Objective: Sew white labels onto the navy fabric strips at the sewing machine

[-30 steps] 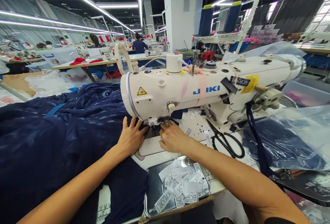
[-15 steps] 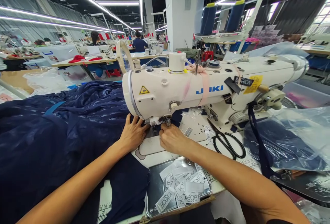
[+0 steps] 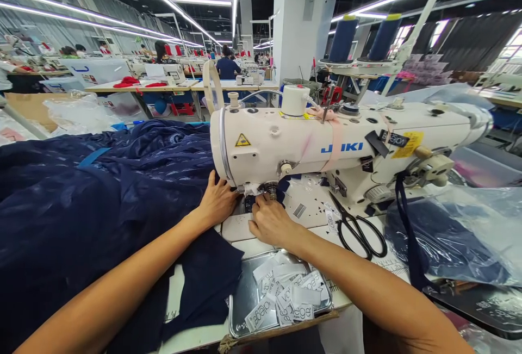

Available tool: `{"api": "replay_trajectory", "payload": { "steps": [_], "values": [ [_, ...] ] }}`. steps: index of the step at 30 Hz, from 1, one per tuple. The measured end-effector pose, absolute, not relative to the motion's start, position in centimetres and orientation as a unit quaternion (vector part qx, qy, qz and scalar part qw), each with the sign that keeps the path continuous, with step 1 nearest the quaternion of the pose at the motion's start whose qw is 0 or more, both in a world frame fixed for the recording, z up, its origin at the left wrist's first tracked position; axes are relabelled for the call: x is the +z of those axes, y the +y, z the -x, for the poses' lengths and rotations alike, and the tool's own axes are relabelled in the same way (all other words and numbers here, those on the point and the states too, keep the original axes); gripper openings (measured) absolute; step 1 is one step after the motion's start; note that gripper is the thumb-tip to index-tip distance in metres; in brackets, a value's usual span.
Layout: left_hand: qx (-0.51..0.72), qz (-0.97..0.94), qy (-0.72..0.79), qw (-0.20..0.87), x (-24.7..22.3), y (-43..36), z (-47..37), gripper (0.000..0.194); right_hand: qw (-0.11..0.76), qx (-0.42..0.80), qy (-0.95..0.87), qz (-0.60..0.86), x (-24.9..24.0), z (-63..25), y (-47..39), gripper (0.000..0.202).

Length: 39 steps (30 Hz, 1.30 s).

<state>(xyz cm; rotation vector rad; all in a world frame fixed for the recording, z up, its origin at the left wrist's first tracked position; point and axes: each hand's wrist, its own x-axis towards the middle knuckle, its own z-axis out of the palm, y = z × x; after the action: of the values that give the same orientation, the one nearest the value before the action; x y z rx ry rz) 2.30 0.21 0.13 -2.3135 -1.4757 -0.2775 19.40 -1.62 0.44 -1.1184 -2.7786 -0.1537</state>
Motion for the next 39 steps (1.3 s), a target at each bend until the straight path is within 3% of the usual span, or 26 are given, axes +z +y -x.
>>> {"api": "replay_trajectory", "payload": {
  "steps": [12,18,24,31,34,39],
  "values": [
    [-0.093,0.819,-0.533,0.190,0.3,0.3,-2.7,0.028,0.107,-0.087,-0.923,0.359,-0.8,-19.7,-0.6,0.030],
    [-0.082,0.834,-0.511,0.188,3.0,-2.6,-1.5,0.028,0.095,-0.127,-0.915,0.372,-1.1,-21.5,0.9,0.034],
    [-0.089,0.823,-0.491,0.272,4.6,-6.4,4.1,0.040,0.076,-0.136,-0.917,0.367,-1.1,-21.6,1.1,0.036],
    [-0.033,0.837,-0.469,0.280,4.7,-8.3,4.1,0.022,0.071,-0.160,-0.924,0.339,-1.3,-21.8,0.9,0.034],
    [-0.046,0.862,-0.446,0.237,5.5,-9.1,3.3,0.025,0.072,-0.158,-0.929,0.327,-1.2,-22.0,0.9,0.032],
    [-0.065,0.891,-0.445,0.066,7.0,-9.7,0.9,0.024,0.061,-0.155,-0.930,0.328,-0.5,-21.9,0.6,0.034]
  ]
}}
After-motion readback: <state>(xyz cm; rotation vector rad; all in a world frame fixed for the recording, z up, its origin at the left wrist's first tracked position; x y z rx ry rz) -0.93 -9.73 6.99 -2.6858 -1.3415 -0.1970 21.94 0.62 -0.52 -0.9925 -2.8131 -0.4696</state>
